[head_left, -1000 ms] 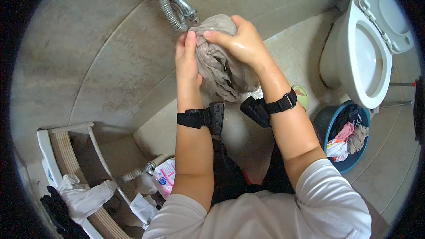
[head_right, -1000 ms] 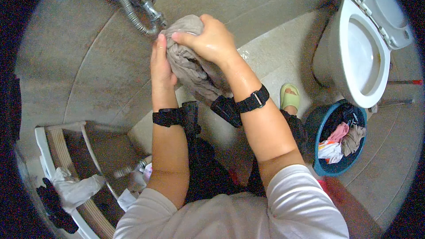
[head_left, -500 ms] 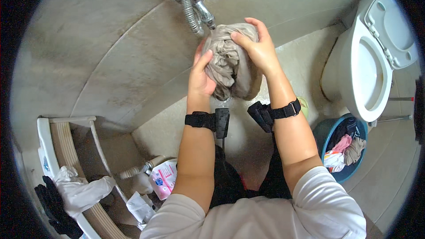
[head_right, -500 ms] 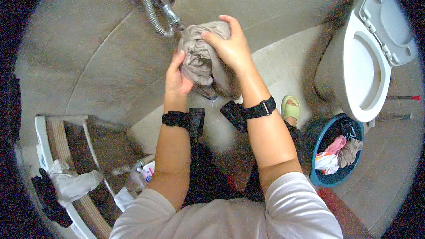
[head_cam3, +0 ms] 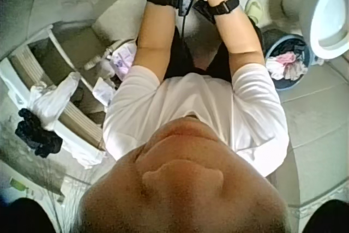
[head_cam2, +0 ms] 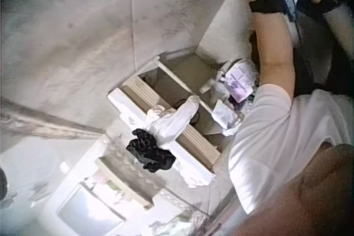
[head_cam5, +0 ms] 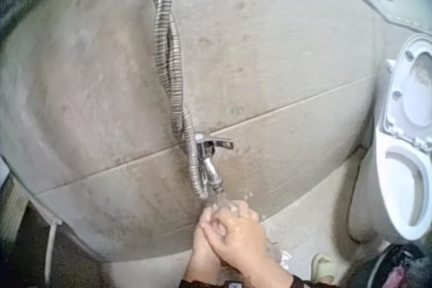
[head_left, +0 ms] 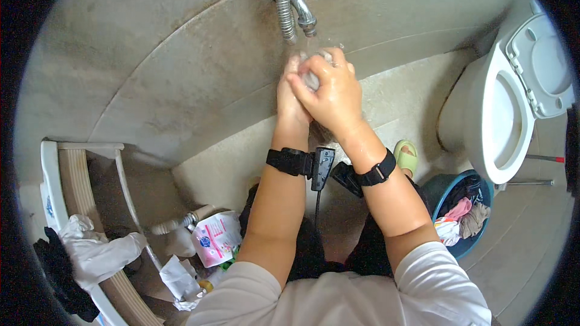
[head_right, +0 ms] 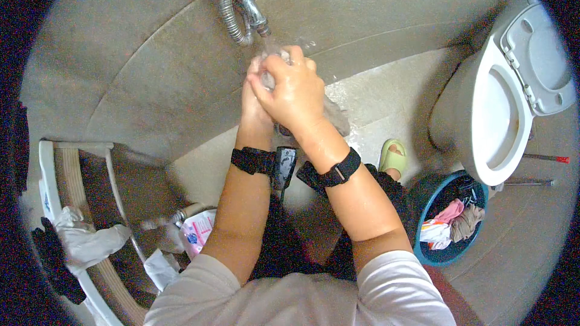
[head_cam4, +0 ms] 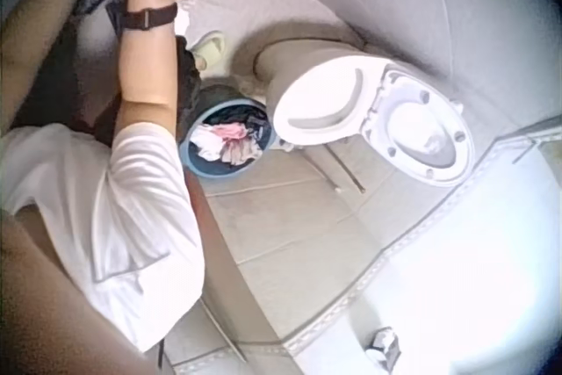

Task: The person washes and wrings out different pieces of clothing one at a time under running water by hand.

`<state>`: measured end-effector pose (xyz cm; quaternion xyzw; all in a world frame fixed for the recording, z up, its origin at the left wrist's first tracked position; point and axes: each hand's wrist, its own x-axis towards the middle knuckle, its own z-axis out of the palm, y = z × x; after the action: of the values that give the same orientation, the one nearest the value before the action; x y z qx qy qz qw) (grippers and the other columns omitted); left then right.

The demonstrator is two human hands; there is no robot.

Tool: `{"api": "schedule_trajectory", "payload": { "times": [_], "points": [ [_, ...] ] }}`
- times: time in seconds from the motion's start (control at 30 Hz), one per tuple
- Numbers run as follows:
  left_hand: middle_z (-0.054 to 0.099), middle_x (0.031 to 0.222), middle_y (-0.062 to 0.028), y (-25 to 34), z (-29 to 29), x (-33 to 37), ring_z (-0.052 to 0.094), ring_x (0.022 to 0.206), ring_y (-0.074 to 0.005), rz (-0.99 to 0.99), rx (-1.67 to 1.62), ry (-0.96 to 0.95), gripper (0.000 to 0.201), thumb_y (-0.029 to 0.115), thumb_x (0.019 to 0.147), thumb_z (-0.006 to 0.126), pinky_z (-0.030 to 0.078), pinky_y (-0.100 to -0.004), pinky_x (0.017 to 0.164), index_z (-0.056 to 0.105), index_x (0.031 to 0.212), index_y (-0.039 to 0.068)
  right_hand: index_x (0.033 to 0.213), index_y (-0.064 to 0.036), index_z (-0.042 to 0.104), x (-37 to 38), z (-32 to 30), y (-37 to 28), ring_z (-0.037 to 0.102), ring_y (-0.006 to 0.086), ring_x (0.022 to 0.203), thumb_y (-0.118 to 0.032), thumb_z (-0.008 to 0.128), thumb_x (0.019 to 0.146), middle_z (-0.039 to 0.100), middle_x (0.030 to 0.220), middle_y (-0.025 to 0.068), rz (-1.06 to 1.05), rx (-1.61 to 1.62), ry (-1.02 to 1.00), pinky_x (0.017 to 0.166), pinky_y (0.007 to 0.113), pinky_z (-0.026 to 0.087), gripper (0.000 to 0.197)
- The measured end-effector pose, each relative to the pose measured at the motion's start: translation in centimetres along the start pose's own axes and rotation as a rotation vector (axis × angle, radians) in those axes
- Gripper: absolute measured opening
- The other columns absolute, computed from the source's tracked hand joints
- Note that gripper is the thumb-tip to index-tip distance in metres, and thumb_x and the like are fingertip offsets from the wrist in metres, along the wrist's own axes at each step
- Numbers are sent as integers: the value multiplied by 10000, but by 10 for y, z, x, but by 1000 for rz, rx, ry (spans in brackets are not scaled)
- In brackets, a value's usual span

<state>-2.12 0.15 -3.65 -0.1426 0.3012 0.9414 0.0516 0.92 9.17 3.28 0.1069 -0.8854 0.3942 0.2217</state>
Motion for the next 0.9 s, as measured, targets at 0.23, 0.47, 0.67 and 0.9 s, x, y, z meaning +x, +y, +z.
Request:
{"api": "schedule_trajectory", "payload": {
  "times": [0.23, 0.47, 0.67, 0.9],
  "points": [
    [606, 862, -61, -8, 38, -16, 586, 762, -152, 62, 242, 116, 232, 231, 850, 541, 467, -299, 651, 605, 900, 13, 758, -83, 623, 9, 3, 34, 587, 381, 776, -266, 595, 779, 580, 860, 162, 156, 72, 30, 653, 465, 480, 187],
    [586, 813, -39, -2, 35, -23, 520, 690, -115, 118, 516, 105, 209, 189, 805, 604, 430, -262, 625, 605, 861, -11, 740, 7, 627, 29, 10, 64, 591, 225, 625, -290, 615, 813, 630, 654, 142, 540, 598, -56, 652, 370, 468, 305],
    [626, 899, -77, 6, 24, -15, 604, 832, -194, -37, 91, -15, 223, 202, 820, 598, 487, -333, 758, 598, 943, 16, 1041, -25, 594, 28, 7, 78, 583, 215, 943, -241, 649, 803, 622, 1035, 154, 308, 563, -10, 846, 331, 445, 327],
    [600, 1028, -95, 10, 4, -20, 596, 942, -238, -286, -675, -488, 355, 363, 919, 428, 490, -374, 813, 559, 1025, 51, 861, -143, 673, -5, 11, -3, 581, 334, 893, -223, 651, 724, 594, 997, 99, -94, 120, -82, 685, 442, 525, 161]
  ]
}}
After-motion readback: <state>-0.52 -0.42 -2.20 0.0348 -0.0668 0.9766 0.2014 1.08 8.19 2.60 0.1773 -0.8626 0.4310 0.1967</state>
